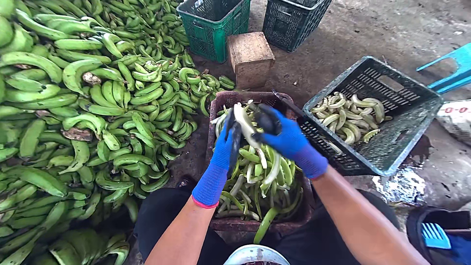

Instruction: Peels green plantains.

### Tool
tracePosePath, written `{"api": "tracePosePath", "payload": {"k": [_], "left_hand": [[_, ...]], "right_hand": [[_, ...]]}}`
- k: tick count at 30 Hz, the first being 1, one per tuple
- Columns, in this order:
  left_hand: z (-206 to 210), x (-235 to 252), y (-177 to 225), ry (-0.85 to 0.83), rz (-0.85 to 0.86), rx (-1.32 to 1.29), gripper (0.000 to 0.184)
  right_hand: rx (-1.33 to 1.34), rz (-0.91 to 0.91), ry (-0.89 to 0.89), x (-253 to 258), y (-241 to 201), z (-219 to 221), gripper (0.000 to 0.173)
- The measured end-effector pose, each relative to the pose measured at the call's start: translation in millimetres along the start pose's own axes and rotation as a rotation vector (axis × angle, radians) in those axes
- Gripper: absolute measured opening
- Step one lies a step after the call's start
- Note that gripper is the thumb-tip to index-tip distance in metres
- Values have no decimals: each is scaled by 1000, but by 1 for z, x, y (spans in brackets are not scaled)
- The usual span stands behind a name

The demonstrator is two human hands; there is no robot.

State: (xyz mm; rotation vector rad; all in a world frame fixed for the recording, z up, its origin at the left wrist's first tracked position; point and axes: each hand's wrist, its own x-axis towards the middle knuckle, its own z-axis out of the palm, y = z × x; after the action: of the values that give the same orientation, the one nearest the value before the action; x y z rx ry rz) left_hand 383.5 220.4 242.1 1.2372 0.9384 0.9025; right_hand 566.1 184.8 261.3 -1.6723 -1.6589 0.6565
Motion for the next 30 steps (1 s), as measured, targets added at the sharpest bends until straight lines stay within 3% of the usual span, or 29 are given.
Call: {"api": "tracePosePath", "payload": {"k": [2, 5, 7, 9, 11, 14, 16, 21, 23, 26, 30], "left_hand": [[8, -5, -5, -75, -15, 48, 51], [-1, -17, -6, -263, -49, 309, 56], [-3, -36, -3, -482, -126, 728, 56], [11, -64, -15, -739, -346, 1096, 59], [29, -96, -43, -925, -508, 1275, 70], [46, -131, -86, -1022, -444, 1307, 73], [49, -135, -94, -1063, -362, 1322, 65], [39, -114, -62, -992, -100, 1313, 55], [39, -89, -37, -874, 29, 1311, 53], [33, -50, 1, -717, 84, 1283, 57], [-14, -30, 47, -482, 158, 1261, 59]], "right_hand": [[-94, -43, -64, -5, -6, 10, 80], [-101, -26, -88, -15, -3, -9, 72], [-91, 39, 39, -20, 2, -43, 63], [-157, 189, 285, -26, 15, -88, 61], [-232, 334, 550, -36, 35, -129, 67], [-173, 433, 739, -49, 62, -159, 73], [-139, 399, 736, -61, 62, -154, 73], [-195, 228, 551, -80, 64, -121, 66], [-178, 217, 472, -80, 56, -108, 63], [-152, 223, 324, -84, 34, -73, 62], [-379, 84, 33, -109, 26, 0, 67]]}}
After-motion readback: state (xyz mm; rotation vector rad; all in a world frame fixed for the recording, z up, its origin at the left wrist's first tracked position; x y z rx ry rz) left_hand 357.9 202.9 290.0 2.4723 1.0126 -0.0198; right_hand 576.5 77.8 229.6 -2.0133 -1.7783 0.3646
